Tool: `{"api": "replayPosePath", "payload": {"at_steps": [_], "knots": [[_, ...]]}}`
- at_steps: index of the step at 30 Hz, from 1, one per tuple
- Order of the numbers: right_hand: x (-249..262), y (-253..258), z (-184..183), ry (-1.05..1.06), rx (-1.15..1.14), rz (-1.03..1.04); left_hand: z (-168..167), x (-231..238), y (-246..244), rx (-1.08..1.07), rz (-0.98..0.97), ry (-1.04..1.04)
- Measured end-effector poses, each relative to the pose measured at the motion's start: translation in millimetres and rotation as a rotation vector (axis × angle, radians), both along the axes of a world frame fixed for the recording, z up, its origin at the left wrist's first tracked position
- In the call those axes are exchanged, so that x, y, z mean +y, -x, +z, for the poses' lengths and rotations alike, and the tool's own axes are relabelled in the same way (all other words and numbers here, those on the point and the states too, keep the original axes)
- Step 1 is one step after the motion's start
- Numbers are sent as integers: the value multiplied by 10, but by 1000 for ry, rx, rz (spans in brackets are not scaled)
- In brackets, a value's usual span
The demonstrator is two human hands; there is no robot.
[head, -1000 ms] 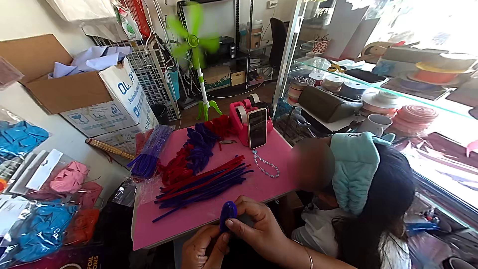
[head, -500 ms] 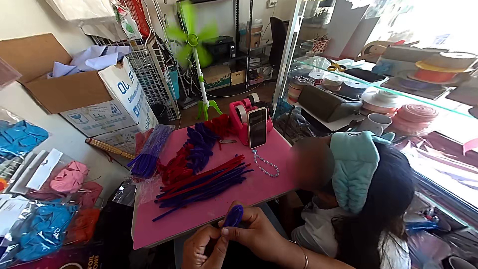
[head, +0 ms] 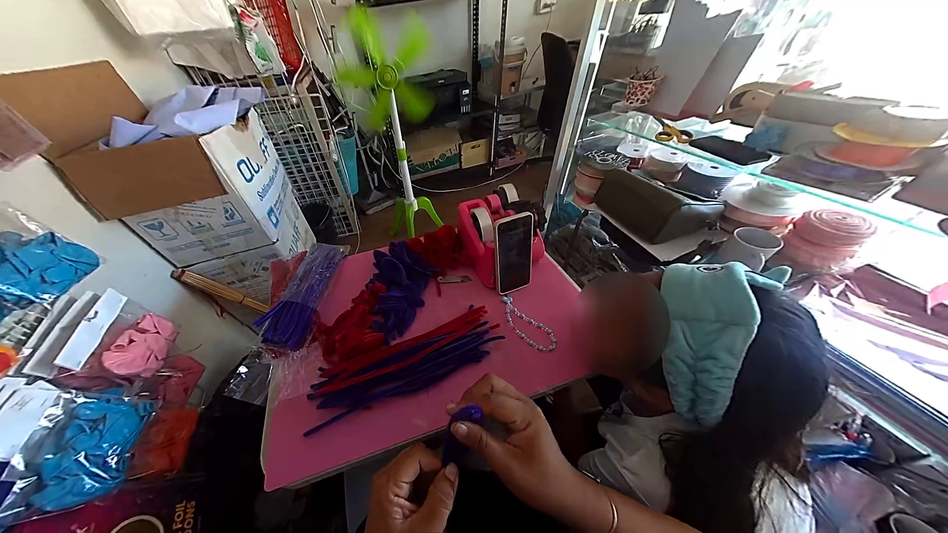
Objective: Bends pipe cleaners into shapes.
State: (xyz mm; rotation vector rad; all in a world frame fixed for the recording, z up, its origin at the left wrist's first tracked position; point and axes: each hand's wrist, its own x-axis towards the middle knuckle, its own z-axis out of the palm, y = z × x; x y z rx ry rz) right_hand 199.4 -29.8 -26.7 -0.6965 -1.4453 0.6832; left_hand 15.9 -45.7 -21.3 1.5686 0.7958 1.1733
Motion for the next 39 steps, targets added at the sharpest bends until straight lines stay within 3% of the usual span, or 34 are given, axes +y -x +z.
{"api": "replayPosePath", "payload": {"at_steps": [3,5,15,20,23,26,39], "knots": [[-32,37,-10,168,54,249,-11,-10,3,2,5,-9],[-43,98,-55,177,75,262,-25,0,11,22,16,-34],[71,50,-185,-172,-273,-258,15,4,8,142,32,9],[147,-107,-53,212,50,9,18,58,-7,6,147,132],[75,-67,-10,338,185,108,5,90,-4,-51,194,180],[13,39,-17,367,249,188,-14,85,-39,-78,147,205],[0,37,11,361,256,164,-55,84,-14,-29,-15,156]]}}
